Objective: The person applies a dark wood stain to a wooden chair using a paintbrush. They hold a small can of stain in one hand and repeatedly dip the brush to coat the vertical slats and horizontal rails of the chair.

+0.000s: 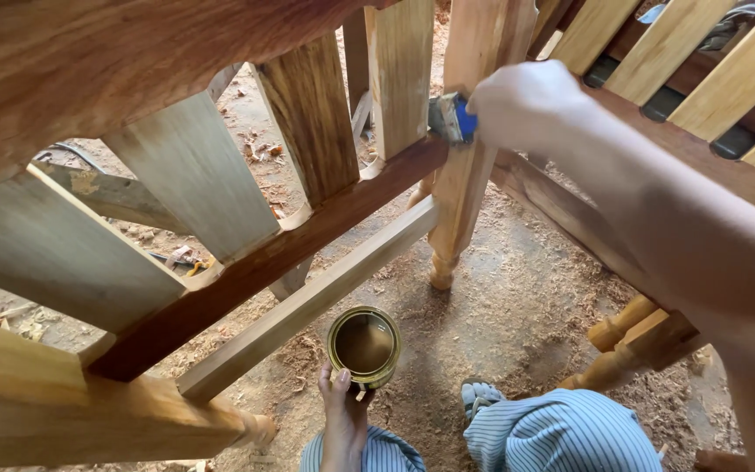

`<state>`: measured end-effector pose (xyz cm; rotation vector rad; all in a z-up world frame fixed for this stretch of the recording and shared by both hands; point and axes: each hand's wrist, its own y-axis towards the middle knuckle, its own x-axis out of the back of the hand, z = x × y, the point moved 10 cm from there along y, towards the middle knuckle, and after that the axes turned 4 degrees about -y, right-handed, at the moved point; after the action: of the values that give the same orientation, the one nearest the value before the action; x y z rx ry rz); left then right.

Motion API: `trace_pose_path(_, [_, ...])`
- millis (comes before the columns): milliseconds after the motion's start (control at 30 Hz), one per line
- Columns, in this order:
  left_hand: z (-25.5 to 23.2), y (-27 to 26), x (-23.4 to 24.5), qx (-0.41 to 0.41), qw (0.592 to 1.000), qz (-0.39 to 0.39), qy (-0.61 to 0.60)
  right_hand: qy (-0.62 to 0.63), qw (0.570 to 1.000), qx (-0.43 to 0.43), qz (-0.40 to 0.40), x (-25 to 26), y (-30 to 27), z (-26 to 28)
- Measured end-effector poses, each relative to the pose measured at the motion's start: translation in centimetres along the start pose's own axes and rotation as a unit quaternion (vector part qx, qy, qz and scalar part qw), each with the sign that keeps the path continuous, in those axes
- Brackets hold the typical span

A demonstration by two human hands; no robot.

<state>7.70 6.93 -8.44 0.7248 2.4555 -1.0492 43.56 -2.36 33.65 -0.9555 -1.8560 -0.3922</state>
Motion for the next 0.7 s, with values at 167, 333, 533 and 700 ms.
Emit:
trace_pose_path(167, [-0.6,-0.4,-0.3,-0.009,1.0,0.01,-0.001,0.123,0.991,-0.021,-0.042,0.2,0.2,-1.1])
trace_pose_path(333, [-0.7,-0.4,-0.5,-0.015,1.0,0.017,-0.001,0.186,0.981,0.018,-0.061,-1.8,0.4,-2.9])
trace_pose_path(533, [-0.1,-0.3,-0.4,-0.005,1.0,0.015,0.023,0.254,0.959,0.016,-0.124,-3.5,0.0,-6.4])
trace_pose_path(700, [-0.1,-0.5,-1.4,-0.01,0.999,0.034,0.018,0.238,0.866,0.097,-0.43,1.0,-2.6,-8.4])
